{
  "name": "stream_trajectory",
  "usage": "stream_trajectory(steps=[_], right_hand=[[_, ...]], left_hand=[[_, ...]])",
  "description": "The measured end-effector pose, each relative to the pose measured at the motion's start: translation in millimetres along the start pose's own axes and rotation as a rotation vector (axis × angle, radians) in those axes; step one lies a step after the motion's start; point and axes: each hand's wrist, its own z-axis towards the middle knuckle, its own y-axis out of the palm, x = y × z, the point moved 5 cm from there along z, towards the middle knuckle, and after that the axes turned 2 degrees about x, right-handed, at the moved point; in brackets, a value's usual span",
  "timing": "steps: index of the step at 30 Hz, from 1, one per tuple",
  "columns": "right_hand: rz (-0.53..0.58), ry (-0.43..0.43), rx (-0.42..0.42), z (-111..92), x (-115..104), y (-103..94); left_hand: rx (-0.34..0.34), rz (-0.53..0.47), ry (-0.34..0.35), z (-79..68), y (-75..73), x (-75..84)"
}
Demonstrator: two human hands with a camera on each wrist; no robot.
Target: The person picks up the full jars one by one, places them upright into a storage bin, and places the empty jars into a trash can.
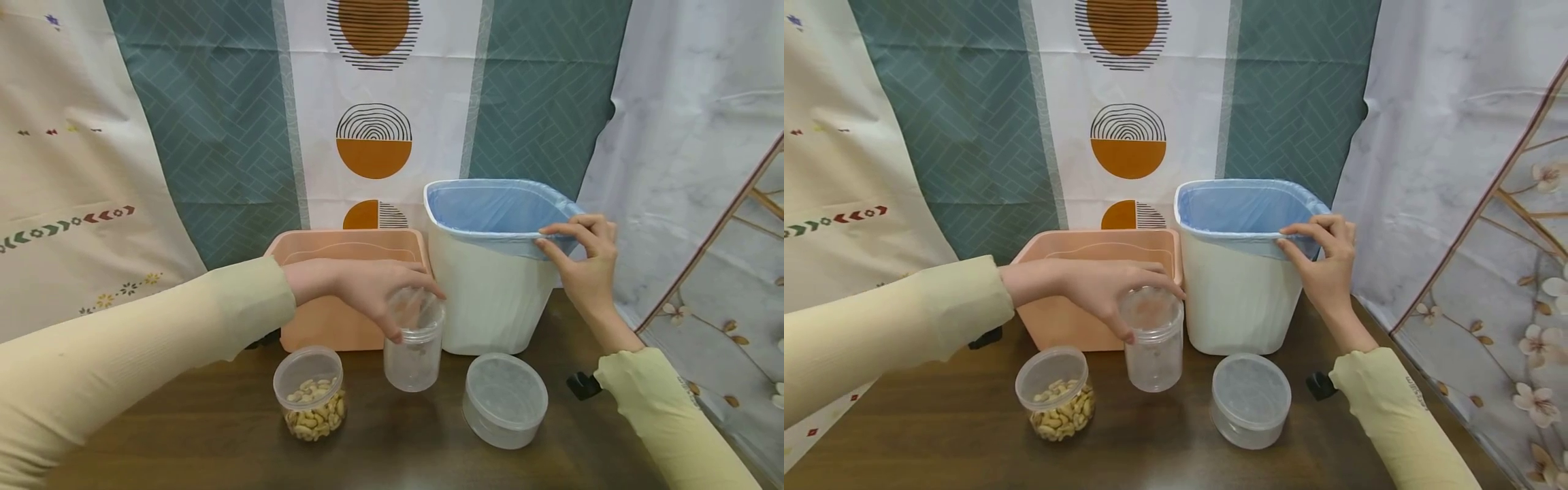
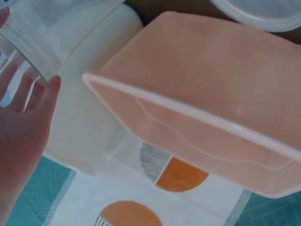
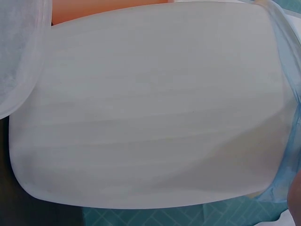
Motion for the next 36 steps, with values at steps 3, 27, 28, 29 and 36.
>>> stream_trajectory(steps=[3, 27, 28, 29, 36], right_hand=[[0.002, 0.002, -0.001, 0, -1, 0.3], [0.017, 0.002, 0.011, 2, 4, -1.0], [0.017, 0.001, 0.012, 2, 5, -1.3], [0.018, 0.0, 0.014, 2, 6, -1.6], [0.016, 0.005, 0.005, -1, 7, -0.7]], left_hand=[[0.001, 0.017, -0.004, 0.3, -8.6, 4.6], [0.006, 0.072, -0.051, -3.1, -70.9, 14.5], [0.005, 0.073, -0.057, -3.1, -71.8, 14.5], [0.004, 0.072, -0.059, -3.0, -72.3, 14.2], [0.008, 0.087, -0.094, -5.8, -76.7, 12.3]])
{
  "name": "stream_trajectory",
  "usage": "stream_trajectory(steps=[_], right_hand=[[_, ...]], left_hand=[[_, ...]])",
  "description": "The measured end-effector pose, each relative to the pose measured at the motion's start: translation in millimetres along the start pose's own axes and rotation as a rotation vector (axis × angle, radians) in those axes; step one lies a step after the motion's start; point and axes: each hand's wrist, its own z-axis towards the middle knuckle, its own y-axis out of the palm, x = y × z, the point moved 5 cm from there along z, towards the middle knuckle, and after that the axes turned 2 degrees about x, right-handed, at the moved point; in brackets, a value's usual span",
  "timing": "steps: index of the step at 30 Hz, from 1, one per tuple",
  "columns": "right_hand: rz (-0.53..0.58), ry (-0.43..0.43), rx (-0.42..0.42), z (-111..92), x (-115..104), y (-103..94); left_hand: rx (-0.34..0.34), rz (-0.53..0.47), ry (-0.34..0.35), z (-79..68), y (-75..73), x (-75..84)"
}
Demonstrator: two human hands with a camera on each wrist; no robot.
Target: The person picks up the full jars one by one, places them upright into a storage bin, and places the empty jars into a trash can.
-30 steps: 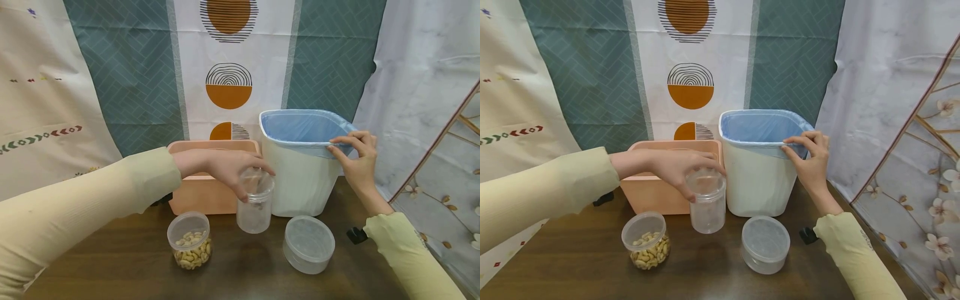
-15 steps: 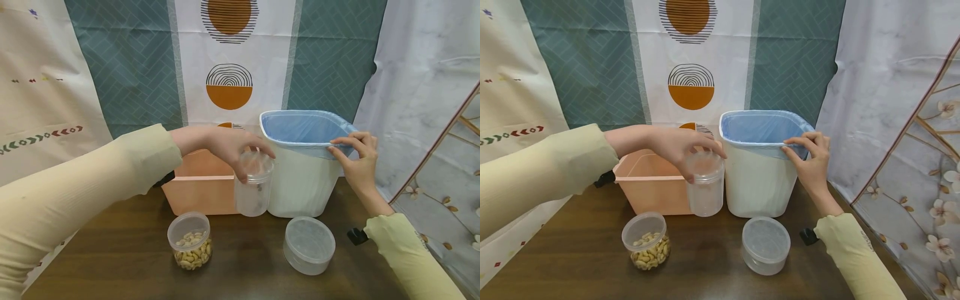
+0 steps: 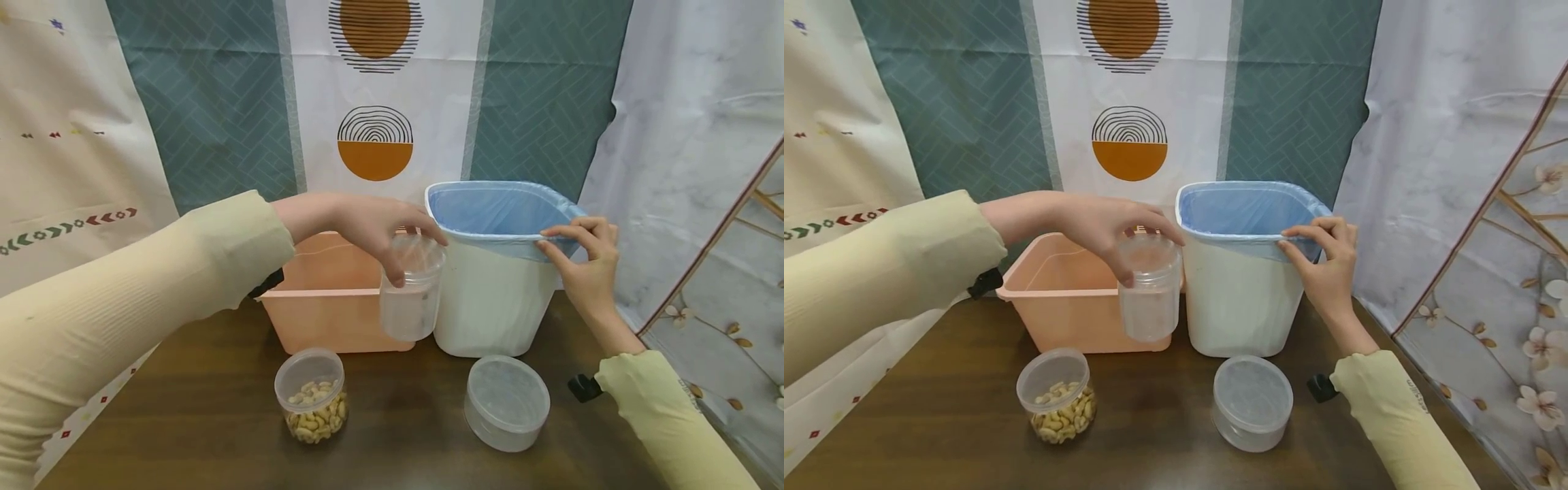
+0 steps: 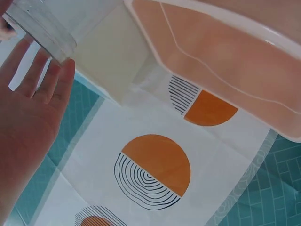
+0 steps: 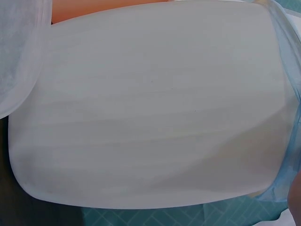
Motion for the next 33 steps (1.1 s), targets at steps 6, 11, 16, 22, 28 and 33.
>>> stream_trajectory(steps=[6, 11, 16, 22, 28, 33], right_hand=[[0.001, 0.009, 0.001, -2, 1, -1.3], [-0.009, 0.01, 0.004, 1, 1, -2.1], [-0.015, 0.006, 0.0, 3, 0, -1.2], [-0.004, 0.003, -0.001, 1, 0, 0.1], [-0.001, -0.007, 0.0, 0, -1, 0.4], [-0.003, 0.0, -0.003, 1, -2, 0.4]], left_hand=[[0.01, -0.012, -0.02, -0.5, -9.5, -0.9], [-0.016, -0.028, -0.035, -0.3, -23.0, -0.3], [-0.03, -0.016, -0.067, -1.1, -33.9, -0.8], [-0.029, -0.007, -0.099, -2.9, -41.8, -3.9], [-0.004, 0.015, -0.132, -6.6, -51.2, -10.6], [0.038, 0.03, -0.144, -7.0, -64.0, -12.2]])
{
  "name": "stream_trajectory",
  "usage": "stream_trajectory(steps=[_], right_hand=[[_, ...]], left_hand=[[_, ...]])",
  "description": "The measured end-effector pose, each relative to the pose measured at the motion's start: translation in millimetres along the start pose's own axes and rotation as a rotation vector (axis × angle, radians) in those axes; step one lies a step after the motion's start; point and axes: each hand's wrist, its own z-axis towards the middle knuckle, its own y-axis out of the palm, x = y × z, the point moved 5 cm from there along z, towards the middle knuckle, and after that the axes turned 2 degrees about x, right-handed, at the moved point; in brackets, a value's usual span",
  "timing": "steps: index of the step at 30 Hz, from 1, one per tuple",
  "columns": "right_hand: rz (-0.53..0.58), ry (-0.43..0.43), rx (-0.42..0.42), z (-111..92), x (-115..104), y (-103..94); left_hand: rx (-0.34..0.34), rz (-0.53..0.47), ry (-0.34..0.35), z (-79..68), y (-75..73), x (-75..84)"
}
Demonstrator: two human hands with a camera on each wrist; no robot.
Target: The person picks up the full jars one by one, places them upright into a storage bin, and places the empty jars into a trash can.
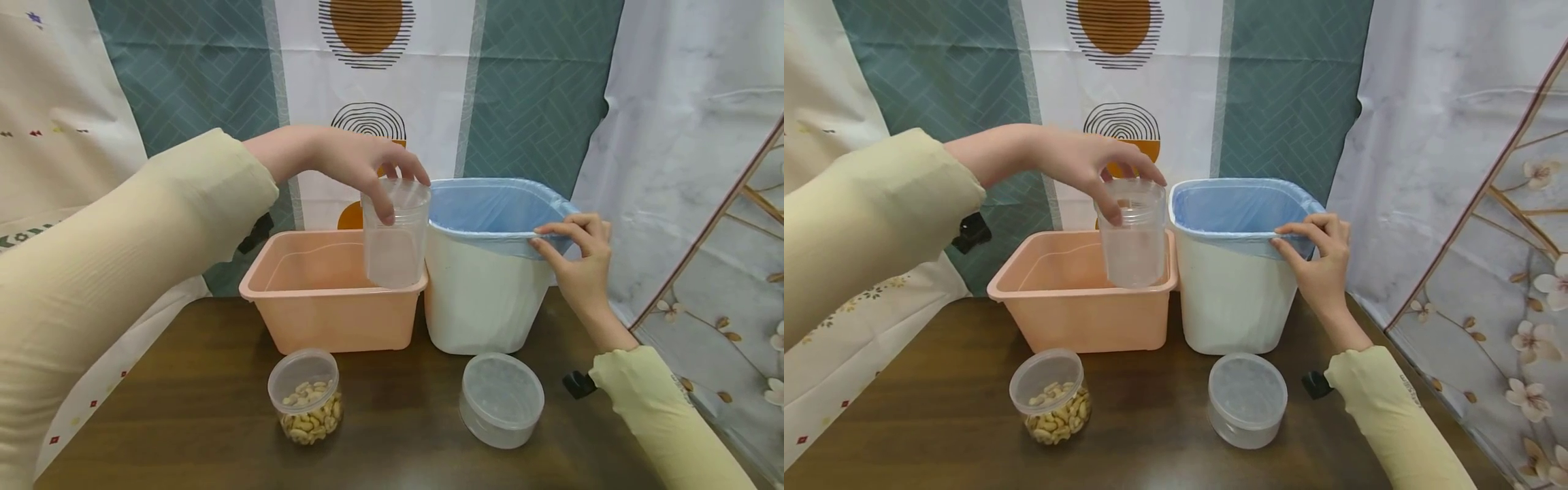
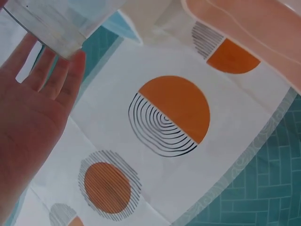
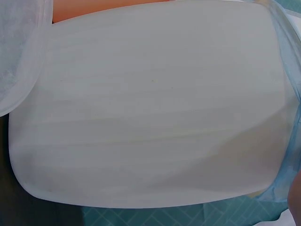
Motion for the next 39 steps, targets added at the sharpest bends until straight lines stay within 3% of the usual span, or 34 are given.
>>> stream_trajectory(steps=[5, 13, 20, 32, 39], right_hand=[[0.005, -0.006, 0.007, -1, 3, 1.5], [0.004, 0.005, 0.006, -3, 3, 2.2], [0.008, 0.003, -0.005, 0, -2, 1.2], [0.004, 0.018, 0.005, 4, -5, -7.4], [-0.013, 0.029, -0.002, 6, -3, -8.0]], left_hand=[[0.039, 0.013, -0.009, 2.0, -10.5, 3.3], [0.027, 0.053, -0.006, 5.0, -21.6, 9.1], [0.03, 0.014, -0.021, 3.8, -32.9, 7.2], [0.165, 0.046, -0.01, 8.9, -57.2, 19.0], [0.218, 0.039, -0.001, 17.3, -59.0, 26.5]])
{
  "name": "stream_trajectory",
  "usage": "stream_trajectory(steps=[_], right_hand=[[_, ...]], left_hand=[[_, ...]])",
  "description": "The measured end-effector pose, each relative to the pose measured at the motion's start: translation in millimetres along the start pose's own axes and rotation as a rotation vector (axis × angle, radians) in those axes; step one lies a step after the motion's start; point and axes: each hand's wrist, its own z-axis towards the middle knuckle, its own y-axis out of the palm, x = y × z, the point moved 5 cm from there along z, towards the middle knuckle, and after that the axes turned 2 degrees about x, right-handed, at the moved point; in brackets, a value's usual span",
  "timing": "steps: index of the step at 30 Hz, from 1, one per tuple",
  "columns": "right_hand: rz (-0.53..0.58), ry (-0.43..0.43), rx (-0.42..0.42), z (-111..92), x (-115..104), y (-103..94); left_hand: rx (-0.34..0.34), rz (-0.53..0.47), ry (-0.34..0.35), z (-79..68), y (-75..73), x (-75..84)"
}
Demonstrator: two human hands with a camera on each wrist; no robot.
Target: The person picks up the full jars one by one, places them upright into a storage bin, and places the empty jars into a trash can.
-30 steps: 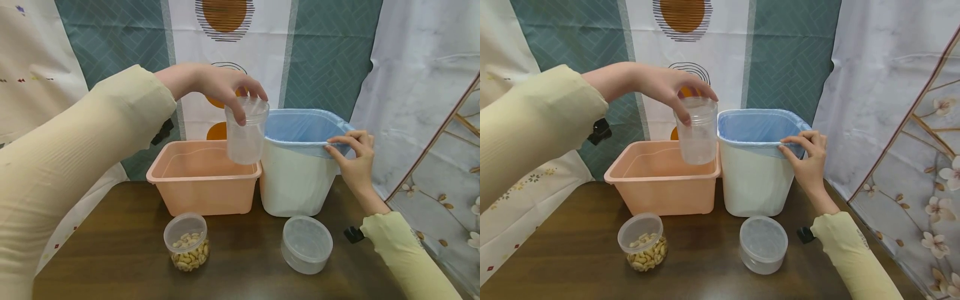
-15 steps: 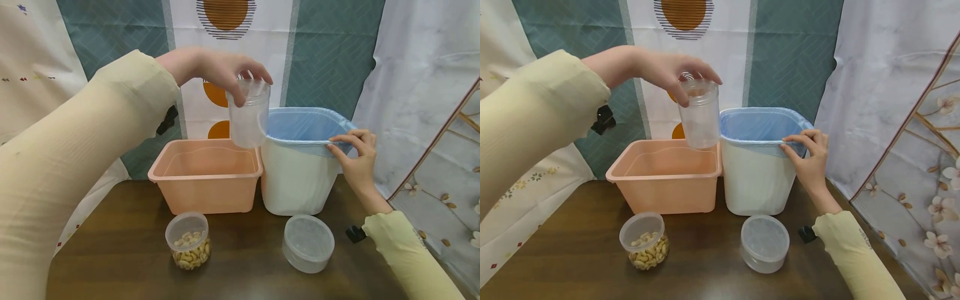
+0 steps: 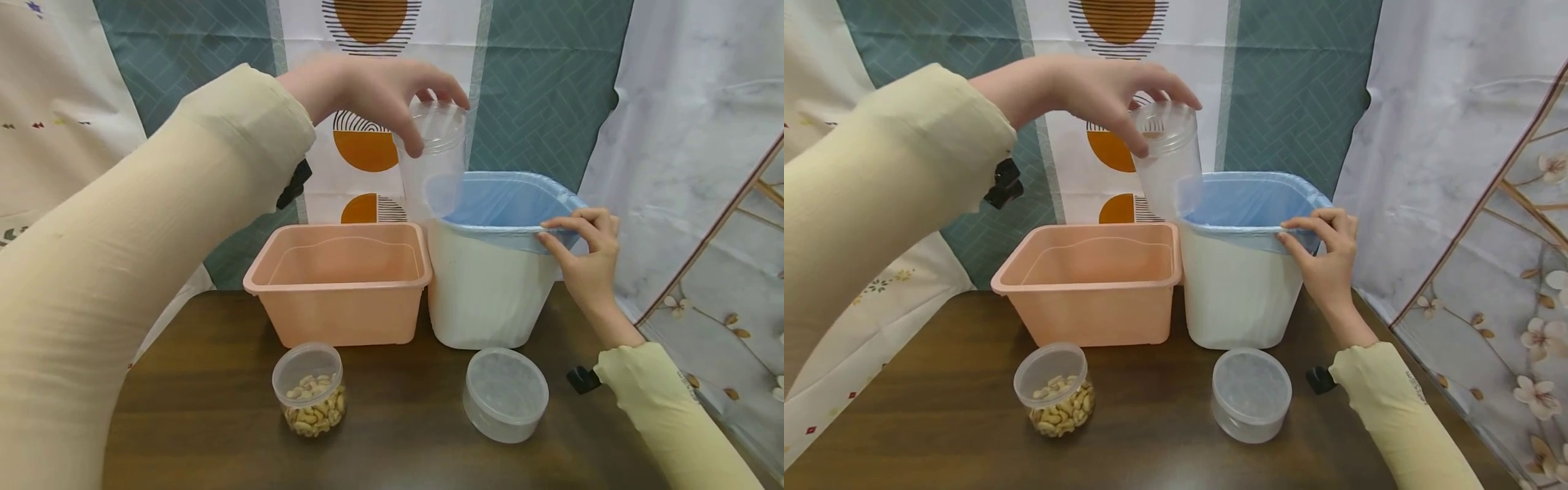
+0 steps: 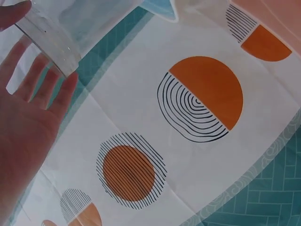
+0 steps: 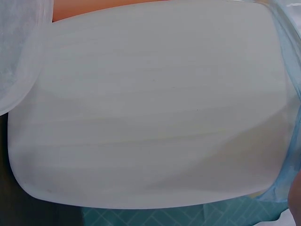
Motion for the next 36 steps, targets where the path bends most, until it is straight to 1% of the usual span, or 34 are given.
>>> stream_trajectory(steps=[6, 10, 13, 17, 22, 26, 31, 34, 36], right_hand=[[0.002, 0.007, -0.007, -2, 1, 1.6], [0.013, 0.018, -0.012, -2, 0, 4.8], [0.015, 0.017, -0.004, -2, -1, 5.2], [0.012, 0.011, 0.0, -3, -3, 4.8], [0.008, 0.014, -0.004, -2, -6, 6.4], [0.005, 0.023, -0.005, 0, -8, 7.5], [-0.005, 0.025, -0.003, 0, -9, 5.2], [-0.007, 0.02, 0.003, -1, -8, 3.4], [-0.009, 0.018, 0.005, -1, -8, 2.7]], left_hand=[[0.035, 0.001, 0.015, 7.2, 7.5, 2.7], [0.081, 0.024, 0.056, 10.4, 10.0, 3.1], [0.113, 0.041, 0.101, 13.0, 12.3, 4.2], [0.127, 0.052, 0.144, 16.2, 17.9, 5.1], [0.127, 0.058, 0.161, 18.7, 24.9, 4.1], [0.117, 0.045, 0.134, 21.8, 31.6, 2.1], [0.081, 0.016, 0.117, 28.8, 41.6, 3.2], [0.061, 0.007, 0.118, 33.6, 44.5, 5.0], [0.045, -0.005, 0.107, 36.5, 46.3, 5.4]])
